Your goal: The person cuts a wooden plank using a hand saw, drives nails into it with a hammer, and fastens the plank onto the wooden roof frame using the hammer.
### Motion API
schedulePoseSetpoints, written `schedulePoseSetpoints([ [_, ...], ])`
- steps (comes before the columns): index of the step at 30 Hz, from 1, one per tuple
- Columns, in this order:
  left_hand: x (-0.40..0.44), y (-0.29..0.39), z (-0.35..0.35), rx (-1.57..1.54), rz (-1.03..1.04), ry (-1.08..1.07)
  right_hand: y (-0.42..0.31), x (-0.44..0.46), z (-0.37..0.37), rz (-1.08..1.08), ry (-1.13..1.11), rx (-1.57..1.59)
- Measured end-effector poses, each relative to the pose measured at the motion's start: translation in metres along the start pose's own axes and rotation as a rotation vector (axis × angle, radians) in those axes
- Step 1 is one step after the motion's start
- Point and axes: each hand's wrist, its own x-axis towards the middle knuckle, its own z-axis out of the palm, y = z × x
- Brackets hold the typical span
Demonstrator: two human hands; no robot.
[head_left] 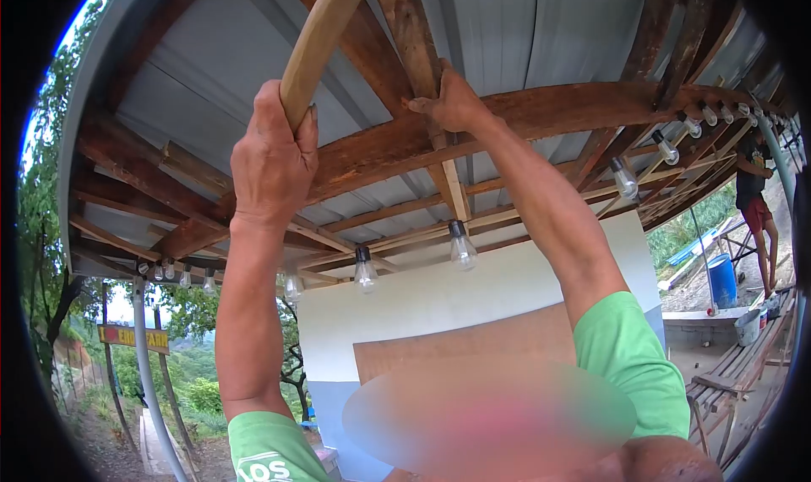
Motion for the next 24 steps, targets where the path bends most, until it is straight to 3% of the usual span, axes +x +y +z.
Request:
schedulePoseSetpoints([
  [4, 0.021, -0.002, -0.013, 0.1, -0.13, -0.194, -0.011, -0.008, -0.002, 0.057, 0.024, -0.015],
  [13, 0.032, 0.009, -0.027, 0.057, -0.027, -0.069, -0.003, -0.007, 0.004, 0.005, 0.116, -0.021],
  [19, 0.037, 0.003, -0.049, 0.166, -0.194, -0.233, -0.009, -0.013, 0.001, 0.021, 0.1, 0.05],
  [24, 0.004, 0.016, -0.072, 0.178, -0.274, -0.201, -0.003, -0.016, 0.004, -0.024, 0.108, 0.119],
])
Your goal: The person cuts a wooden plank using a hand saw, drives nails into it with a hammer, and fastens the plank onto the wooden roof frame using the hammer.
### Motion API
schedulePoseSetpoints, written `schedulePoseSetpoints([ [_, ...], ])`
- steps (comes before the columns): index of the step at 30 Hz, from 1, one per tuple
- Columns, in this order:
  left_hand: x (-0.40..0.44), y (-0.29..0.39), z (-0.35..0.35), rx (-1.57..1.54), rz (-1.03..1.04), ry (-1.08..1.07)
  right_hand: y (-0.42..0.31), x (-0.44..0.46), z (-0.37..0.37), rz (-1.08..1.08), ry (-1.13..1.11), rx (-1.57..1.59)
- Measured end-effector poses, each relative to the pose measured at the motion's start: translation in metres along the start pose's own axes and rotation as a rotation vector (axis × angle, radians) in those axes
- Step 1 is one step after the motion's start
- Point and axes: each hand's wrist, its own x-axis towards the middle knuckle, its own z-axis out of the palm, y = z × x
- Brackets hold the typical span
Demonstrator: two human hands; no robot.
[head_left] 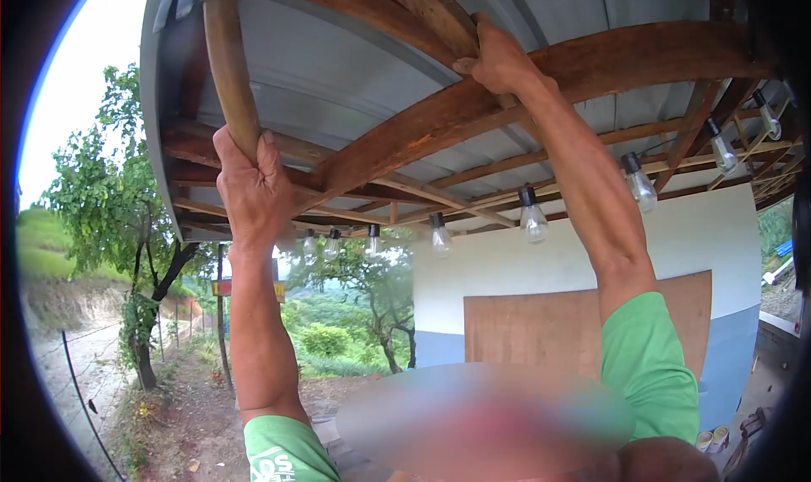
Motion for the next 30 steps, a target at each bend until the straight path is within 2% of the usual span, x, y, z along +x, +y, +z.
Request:
schedulePoseSetpoints([
  [4, -0.039, -0.002, -0.02, -0.015, -0.003, -0.02, 0.014, 0.008, 0.013, -0.019, 0.014, 0.05],
  [6, -0.057, 0.02, -0.03, -0.032, -0.221, -0.067, 0.026, 0.02, 0.034, -0.124, 0.129, -0.04],
  [9, -0.079, 0.056, -0.051, 0.103, -0.284, -0.105, 0.009, -0.004, 0.014, -0.002, 0.145, 0.209],
  [12, -0.089, 0.09, -0.078, 0.182, -0.37, -0.181, 0.019, 0.021, 0.03, -0.026, 0.049, 0.223],
  [15, -0.084, 0.126, -0.108, 0.384, -0.409, -0.218, 0.02, 0.008, 0.026, -0.076, 0.076, 0.202],
  [16, -0.077, 0.139, -0.113, 0.41, -0.468, -0.158, 0.017, -0.001, 0.029, -0.095, 0.16, 0.21],
  [17, -0.067, 0.158, -0.113, 0.501, -0.422, -0.164, 0.019, -0.008, 0.032, -0.106, 0.249, 0.209],
  [19, -0.04, 0.191, -0.108, 0.67, -0.256, -0.189, 0.023, 0.021, 0.051, -0.051, 0.23, 0.253],
  [22, 0.017, 0.229, -0.099, 0.769, -0.146, -0.205, 0.034, 0.004, -0.026, -0.099, -0.249, 0.415],
  [27, 0.106, 0.291, -0.058, 1.127, 0.015, -0.075, 0.027, 0.018, -0.012, -0.088, -0.117, 0.384],
  [30, 0.126, 0.293, -0.061, 1.02, -0.048, -0.083, 0.029, 0.019, -0.009, -0.089, -0.049, 0.355],
])
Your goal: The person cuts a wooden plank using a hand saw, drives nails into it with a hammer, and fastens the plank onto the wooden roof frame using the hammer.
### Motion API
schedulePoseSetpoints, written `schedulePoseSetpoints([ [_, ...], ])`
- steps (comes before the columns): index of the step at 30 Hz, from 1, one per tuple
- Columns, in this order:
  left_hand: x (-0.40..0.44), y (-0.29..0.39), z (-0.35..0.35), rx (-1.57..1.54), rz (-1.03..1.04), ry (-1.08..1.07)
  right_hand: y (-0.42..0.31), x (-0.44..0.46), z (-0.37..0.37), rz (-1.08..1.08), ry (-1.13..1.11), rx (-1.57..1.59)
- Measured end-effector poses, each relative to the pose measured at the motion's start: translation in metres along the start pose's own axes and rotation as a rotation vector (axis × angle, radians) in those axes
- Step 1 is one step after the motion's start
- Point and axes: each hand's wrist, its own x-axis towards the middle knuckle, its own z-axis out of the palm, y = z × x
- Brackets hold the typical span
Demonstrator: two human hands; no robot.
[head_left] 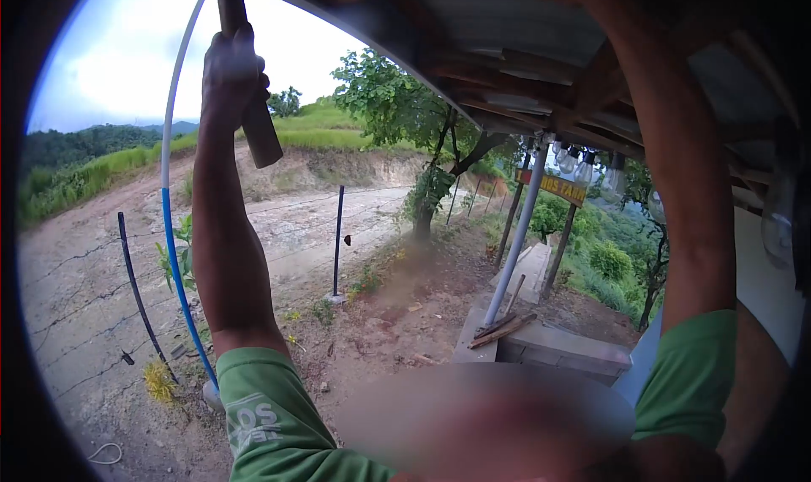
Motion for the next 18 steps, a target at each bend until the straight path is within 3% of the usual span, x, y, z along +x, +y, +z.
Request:
schedulePoseSetpoints([
  [2, 0.005, -0.003, -0.01, 0.183, -0.144, -0.182, 0.0, -0.001, 0.003, -0.013, 0.064, -0.043],
  [8, 0.012, 0.008, -0.021, 0.006, -0.118, -0.016, 0.001, -0.012, 0.015, -0.018, 0.285, -0.18],
  [12, 0.017, 0.007, -0.015, 0.188, -0.204, -0.257, 0.001, -0.018, 0.021, -0.006, 0.42, -0.248],
  [18, 0.02, 0.001, -0.063, 0.345, -0.045, -0.221, -0.009, -0.023, 0.021, 0.037, 0.515, -0.259],
])
